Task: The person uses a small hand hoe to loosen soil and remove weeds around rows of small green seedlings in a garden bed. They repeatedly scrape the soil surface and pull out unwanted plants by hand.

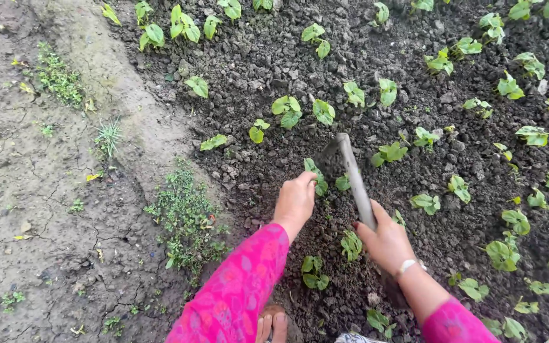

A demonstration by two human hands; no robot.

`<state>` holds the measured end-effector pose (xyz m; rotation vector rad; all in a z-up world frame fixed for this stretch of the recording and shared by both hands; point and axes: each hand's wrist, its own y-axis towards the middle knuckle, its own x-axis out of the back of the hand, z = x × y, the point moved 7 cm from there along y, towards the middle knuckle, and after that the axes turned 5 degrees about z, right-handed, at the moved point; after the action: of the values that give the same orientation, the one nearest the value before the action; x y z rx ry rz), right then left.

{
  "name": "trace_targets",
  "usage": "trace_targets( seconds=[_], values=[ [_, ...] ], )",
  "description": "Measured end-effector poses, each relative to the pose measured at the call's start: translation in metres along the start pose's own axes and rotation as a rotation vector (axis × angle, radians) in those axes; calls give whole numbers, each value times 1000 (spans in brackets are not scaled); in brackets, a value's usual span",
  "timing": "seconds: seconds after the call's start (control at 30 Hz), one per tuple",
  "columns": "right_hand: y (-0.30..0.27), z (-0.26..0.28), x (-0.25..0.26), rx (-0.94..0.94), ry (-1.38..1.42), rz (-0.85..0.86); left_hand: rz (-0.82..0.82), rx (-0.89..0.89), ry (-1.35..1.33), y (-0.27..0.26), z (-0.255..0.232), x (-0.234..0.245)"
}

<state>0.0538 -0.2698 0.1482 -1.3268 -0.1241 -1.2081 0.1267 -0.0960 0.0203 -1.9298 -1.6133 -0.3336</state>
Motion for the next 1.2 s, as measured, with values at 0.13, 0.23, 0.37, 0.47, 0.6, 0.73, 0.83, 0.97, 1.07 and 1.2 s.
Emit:
trace_targets(
  seconds=[0.13,0.23,0.37,0.47,0.6,0.73,0.83,0.97,1.07,1.2],
  values=[
    [20,-5,24,62,76,-146,13,-89,-19,-1,-16,-10],
    [48,-9,25,84,164,-242,33,-199,-41,-6,-39,-6],
    [58,-28,9,36,46,-127,120,-271,-110,-11,-60,-6],
    [27,-9,20,13,127,-98,143,-298,-119,-16,-68,-8],
    [65,-3,32,128,155,-224,66,-350,-35,-18,-72,-7],
    [86,-5,8,119,187,-185,87,-208,-20,-14,-76,23],
    [77,-3,9,90,-7,-52,-14,-208,56,-4,-53,24],
    [46,47,43,124,191,-120,-50,-88,172,11,-15,14],
    [83,43,28,174,177,-183,-36,-24,276,11,7,13],
    [48,45,9,67,45,17,29,89,342,10,28,19]
  ],
)
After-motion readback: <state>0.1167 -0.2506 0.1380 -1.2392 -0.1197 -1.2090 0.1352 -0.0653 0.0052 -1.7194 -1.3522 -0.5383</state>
